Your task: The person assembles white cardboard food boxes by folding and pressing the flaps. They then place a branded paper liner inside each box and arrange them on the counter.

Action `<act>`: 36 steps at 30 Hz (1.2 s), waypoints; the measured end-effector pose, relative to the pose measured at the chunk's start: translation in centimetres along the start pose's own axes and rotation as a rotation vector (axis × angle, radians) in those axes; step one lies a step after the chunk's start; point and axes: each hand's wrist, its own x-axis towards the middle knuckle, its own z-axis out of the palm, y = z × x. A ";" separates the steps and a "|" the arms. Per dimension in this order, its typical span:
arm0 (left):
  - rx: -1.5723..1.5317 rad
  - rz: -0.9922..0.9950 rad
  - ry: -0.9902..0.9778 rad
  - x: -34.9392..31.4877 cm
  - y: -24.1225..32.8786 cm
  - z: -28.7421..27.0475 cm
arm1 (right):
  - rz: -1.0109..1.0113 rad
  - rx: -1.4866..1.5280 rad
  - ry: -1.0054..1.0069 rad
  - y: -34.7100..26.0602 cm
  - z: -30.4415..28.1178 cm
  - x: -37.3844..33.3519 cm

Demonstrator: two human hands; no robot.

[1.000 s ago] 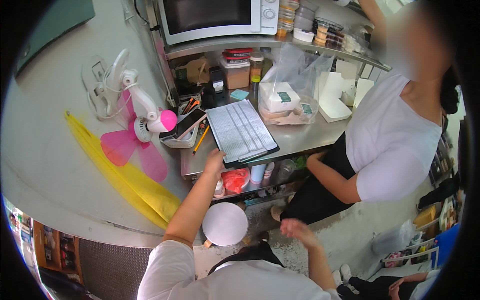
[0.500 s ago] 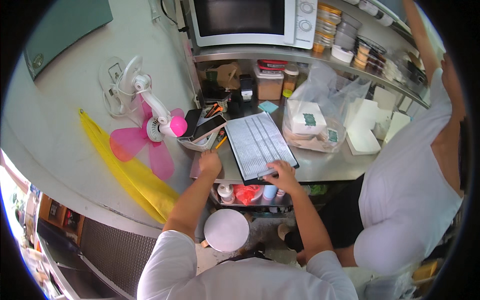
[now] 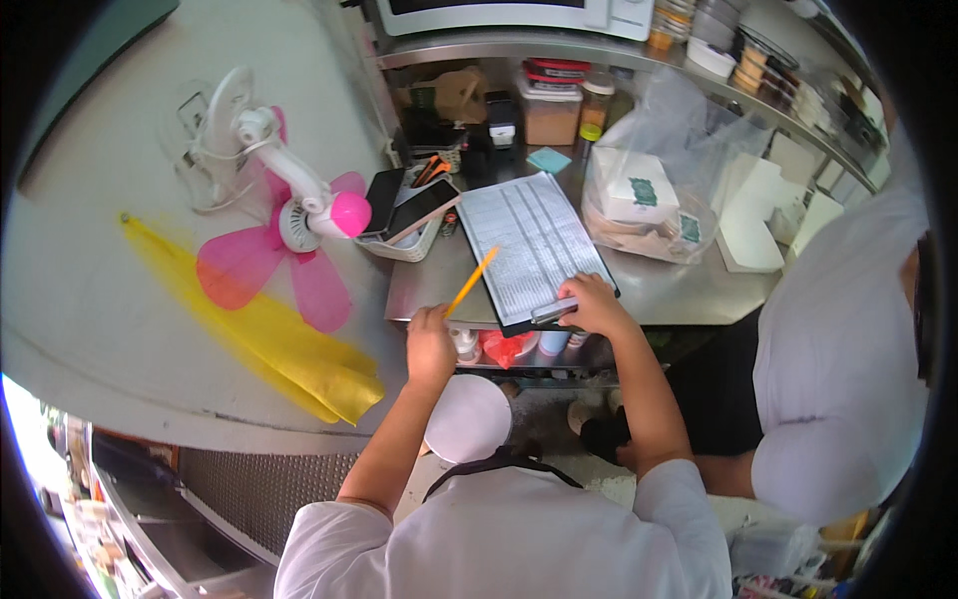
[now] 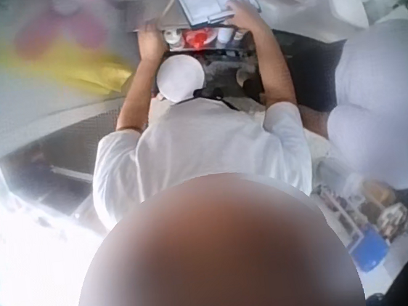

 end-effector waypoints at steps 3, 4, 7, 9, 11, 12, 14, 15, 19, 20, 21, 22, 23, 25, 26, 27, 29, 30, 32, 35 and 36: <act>-0.214 0.205 -0.030 3.2 3.0 3.2 | -0.002 -0.034 -0.042 0.2 -0.1 0.4; -0.264 0.256 -0.013 4.4 3.7 4.4 | -0.016 -0.057 -0.051 0.2 -0.1 0.4; -0.238 0.209 -0.208 5.6 4.5 7.2 | -0.001 -0.075 -0.061 -0.2 0.0 0.4; -0.273 0.208 -0.293 5.6 4.2 8.3 | 0.029 -0.112 -0.055 -0.6 0.0 0.3; -0.317 0.198 -0.376 5.4 3.5 8.6 | 0.020 -0.095 -0.040 -1.0 -0.1 0.0; -0.341 0.189 -0.414 5.3 3.2 8.6 | 0.017 -0.102 -0.031 -1.2 -0.2 -0.2; -0.373 0.184 -0.473 5.4 2.7 8.5 | -0.002 -0.133 0.008 -1.5 -0.3 -0.4; -0.382 0.187 -0.494 5.5 2.6 8.4 | -0.016 -0.159 0.026 -1.7 -0.3 -0.5; -0.376 0.222 -0.548 5.8 2.6 8.3 | -0.055 -0.202 0.073 -2.1 -0.4 -0.7; -0.381 0.234 -0.546 5.9 2.6 8.3 | -0.058 -0.209 0.079 -2.1 -0.4 -0.8; -0.377 0.232 -0.555 5.8 2.6 8.3 | -0.071 -0.214 0.090 -2.2 -0.3 -0.8; -0.374 0.228 -0.561 5.8 2.7 8.3 | -0.064 -0.215 0.091 -2.1 -0.3 -0.9; -0.361 0.249 -0.548 5.7 2.7 8.3 | -0.067 -0.213 0.099 -2.1 -0.3 -1.0; -0.339 0.288 -0.517 5.6 2.7 8.3 | -0.070 -0.202 0.117 -2.0 -0.2 -1.1; -0.345 0.291 -0.508 5.5 2.7 8.3 | -0.068 -0.192 0.125 -1.9 -0.2 -1.1; -0.352 0.293 -0.500 5.4 2.7 8.3 | -0.054 -0.181 0.115 -1.8 -0.1 -1.1; -0.341 0.314 -0.466 5.2 2.8 8.4 | -0.055 -0.194 0.120 -1.7 0.0 -1.2; -0.323 0.332 -0.439 5.1 2.9 8.4 | -0.061 -0.203 0.131 -1.6 0.1 -1.2; -0.308 0.345 -0.413 4.9 3.0 8.4 | -0.056 -0.205 0.114 -1.5 0.4 -1.3; -0.322 0.332 -0.419 4.8 3.2 8.4 | -0.062 -0.161 0.183 -1.2 0.7 -1.7; -0.328 0.332 -0.422 4.8 3.2 8.4 | -0.043 -0.139 0.195 -1.1 0.8 -1.9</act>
